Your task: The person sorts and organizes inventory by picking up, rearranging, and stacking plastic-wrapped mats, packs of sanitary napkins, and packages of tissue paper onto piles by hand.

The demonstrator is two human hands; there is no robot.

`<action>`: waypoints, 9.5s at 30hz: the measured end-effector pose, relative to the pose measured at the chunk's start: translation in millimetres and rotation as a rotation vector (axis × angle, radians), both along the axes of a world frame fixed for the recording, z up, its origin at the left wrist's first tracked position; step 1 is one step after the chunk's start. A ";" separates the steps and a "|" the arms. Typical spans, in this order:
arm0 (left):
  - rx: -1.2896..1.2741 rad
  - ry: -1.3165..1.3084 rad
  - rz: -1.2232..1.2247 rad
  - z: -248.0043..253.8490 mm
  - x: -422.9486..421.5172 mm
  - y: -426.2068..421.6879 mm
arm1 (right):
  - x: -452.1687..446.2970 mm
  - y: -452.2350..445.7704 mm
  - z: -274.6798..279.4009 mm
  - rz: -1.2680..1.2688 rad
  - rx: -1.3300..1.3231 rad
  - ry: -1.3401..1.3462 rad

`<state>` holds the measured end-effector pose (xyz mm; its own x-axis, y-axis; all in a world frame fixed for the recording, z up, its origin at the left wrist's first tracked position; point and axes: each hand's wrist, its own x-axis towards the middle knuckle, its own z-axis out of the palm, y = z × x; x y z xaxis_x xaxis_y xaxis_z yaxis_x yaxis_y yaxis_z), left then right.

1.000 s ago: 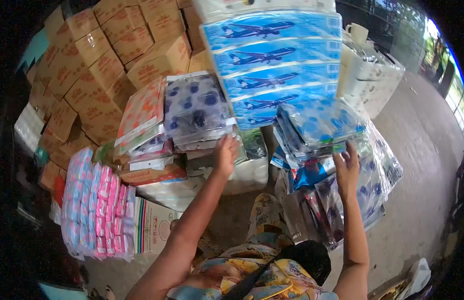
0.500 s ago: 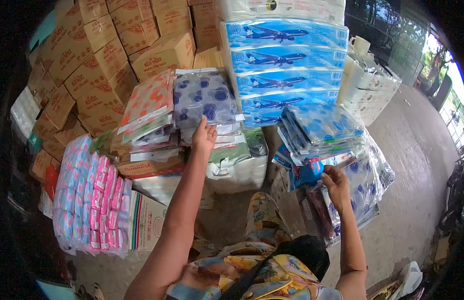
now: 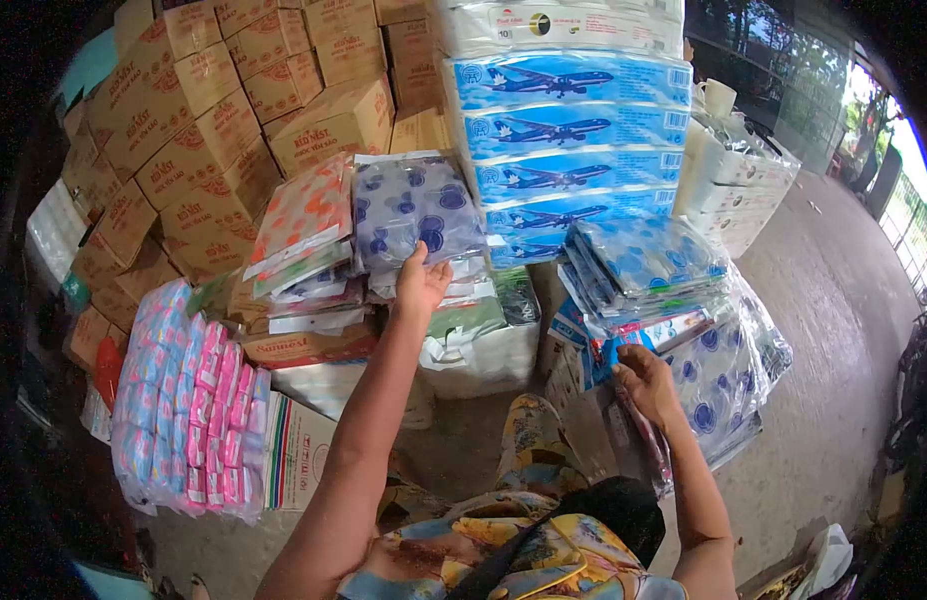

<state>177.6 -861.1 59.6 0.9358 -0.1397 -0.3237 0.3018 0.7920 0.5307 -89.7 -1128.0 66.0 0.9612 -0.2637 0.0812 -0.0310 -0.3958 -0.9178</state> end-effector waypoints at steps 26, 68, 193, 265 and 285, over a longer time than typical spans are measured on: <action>-0.113 -0.030 -0.189 -0.1 -212.1 55.1 | 164.2 108.6 -47.1 0.326 1.110 0.376; 0.139 -0.003 -1.181 -88.4 -199.7 -196.0 | -86.0 -138.0 -59.1 -0.500 1.289 -0.230; 0.177 -0.388 -0.721 -7.3 -71.7 -165.2 | 140.3 -122.1 14.3 -0.648 0.616 -0.592; 0.203 -0.172 0.372 1.9 -35.2 124.7 | 182.4 -147.4 10.3 -0.259 -0.922 0.056; 0.656 0.086 0.669 -15.6 55.6 132.4 | 212.5 -212.9 -42.2 -0.096 -1.043 -0.140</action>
